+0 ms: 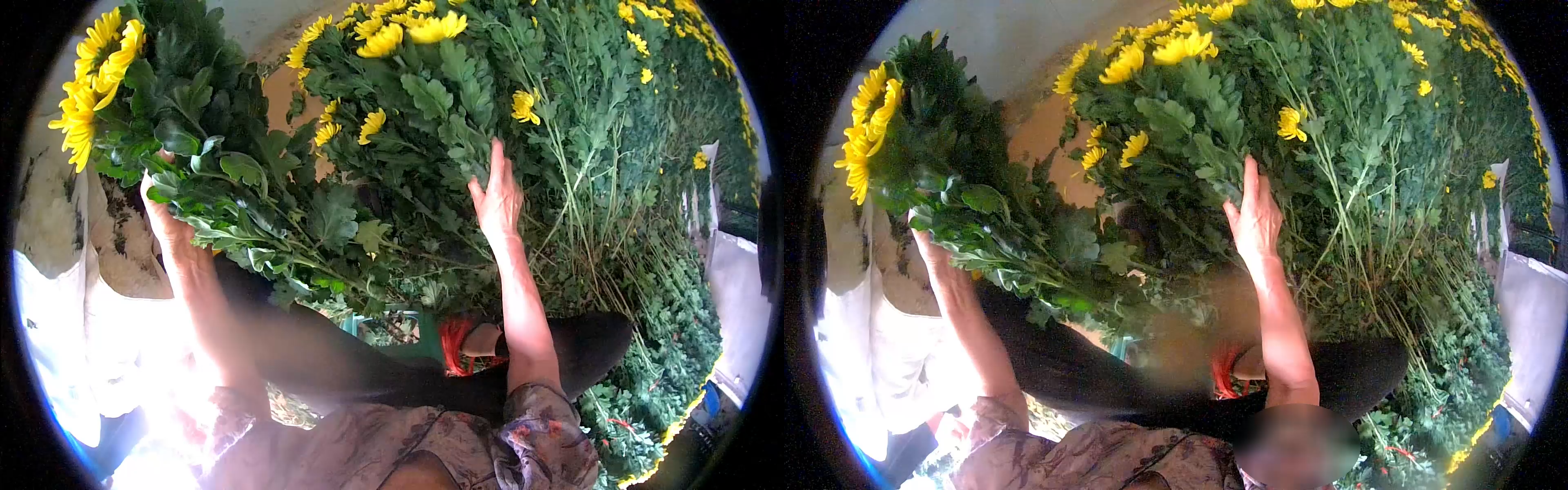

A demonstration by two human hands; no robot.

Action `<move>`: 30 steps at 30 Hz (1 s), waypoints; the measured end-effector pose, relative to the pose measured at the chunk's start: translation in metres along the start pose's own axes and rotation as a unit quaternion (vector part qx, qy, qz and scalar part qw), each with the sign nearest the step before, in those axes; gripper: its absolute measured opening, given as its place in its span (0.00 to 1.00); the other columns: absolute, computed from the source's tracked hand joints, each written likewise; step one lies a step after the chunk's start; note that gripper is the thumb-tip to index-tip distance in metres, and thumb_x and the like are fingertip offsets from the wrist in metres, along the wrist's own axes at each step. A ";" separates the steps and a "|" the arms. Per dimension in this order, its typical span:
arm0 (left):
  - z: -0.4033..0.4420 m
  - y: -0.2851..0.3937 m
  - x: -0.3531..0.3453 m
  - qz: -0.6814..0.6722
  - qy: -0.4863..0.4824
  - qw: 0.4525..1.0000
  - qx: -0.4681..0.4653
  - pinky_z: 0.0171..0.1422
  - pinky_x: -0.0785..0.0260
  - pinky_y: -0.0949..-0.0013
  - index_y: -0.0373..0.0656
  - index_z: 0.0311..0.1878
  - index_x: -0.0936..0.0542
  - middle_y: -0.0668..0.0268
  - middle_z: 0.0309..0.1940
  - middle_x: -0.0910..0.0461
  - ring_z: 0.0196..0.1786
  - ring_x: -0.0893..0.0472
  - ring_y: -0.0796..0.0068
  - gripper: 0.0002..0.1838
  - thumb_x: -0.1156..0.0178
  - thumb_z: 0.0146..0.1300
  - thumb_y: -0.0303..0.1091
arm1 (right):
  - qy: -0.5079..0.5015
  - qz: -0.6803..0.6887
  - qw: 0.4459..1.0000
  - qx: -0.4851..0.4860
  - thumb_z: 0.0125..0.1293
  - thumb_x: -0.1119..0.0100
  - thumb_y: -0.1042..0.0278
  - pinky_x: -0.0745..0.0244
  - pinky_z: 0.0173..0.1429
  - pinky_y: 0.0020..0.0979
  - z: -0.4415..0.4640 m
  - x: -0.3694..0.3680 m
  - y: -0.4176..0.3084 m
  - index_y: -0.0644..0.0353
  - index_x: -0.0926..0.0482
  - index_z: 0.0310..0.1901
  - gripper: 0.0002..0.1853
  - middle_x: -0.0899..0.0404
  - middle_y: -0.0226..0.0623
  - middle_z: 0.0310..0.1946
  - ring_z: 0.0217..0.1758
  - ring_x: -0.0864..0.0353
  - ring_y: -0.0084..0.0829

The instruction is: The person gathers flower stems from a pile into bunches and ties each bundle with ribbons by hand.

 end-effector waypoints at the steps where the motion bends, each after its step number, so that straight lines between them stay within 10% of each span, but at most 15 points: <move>1: 0.002 0.000 0.003 -0.002 0.000 1.000 -0.002 0.41 0.24 0.67 0.40 0.43 0.20 0.63 0.37 0.17 0.36 0.18 0.69 0.12 0.39 0.61 0.37 | 0.001 -0.002 1.000 0.002 0.49 0.28 0.75 0.22 0.45 0.45 -0.002 0.000 0.001 0.51 0.50 0.73 0.51 0.29 0.49 0.50 0.45 0.21 0.52; 11: -0.005 0.002 0.037 -0.067 0.056 0.996 0.021 0.44 0.24 0.64 0.43 0.45 0.20 0.63 0.42 0.18 0.39 0.19 0.67 0.13 0.37 0.60 0.40 | 0.007 -0.036 0.995 0.094 0.46 0.26 0.77 0.16 0.36 0.32 -0.042 -0.007 -0.007 0.47 0.52 0.75 0.57 0.26 0.44 0.45 0.36 0.23 0.33; 19: -0.015 0.023 0.093 0.011 0.034 0.998 -0.050 0.42 0.21 0.56 0.43 0.51 0.22 0.60 0.44 0.18 0.42 0.18 0.61 0.22 0.45 0.65 0.51 | -0.289 0.054 0.953 0.066 0.48 0.30 0.75 0.25 0.57 0.46 -0.080 -0.127 -0.068 0.58 0.44 0.69 0.46 0.35 0.46 0.62 0.64 0.35 0.51; 30: -0.002 0.028 0.092 0.013 0.053 0.997 -0.047 0.45 0.23 0.61 0.41 0.45 0.21 0.62 0.40 0.18 0.41 0.19 0.66 0.16 0.38 0.61 0.42 | -0.243 -0.046 0.968 0.049 0.57 0.36 0.70 0.21 0.55 0.47 -0.069 -0.173 -0.065 0.47 0.32 0.65 0.33 0.49 0.54 0.71 0.71 0.45 0.59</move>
Point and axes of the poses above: each hand's wrist, its own z-axis towards the middle knuckle, its own x-axis out of the back of the hand, y = z × x, the point moved 7 cm from there along z, towards the middle knuckle
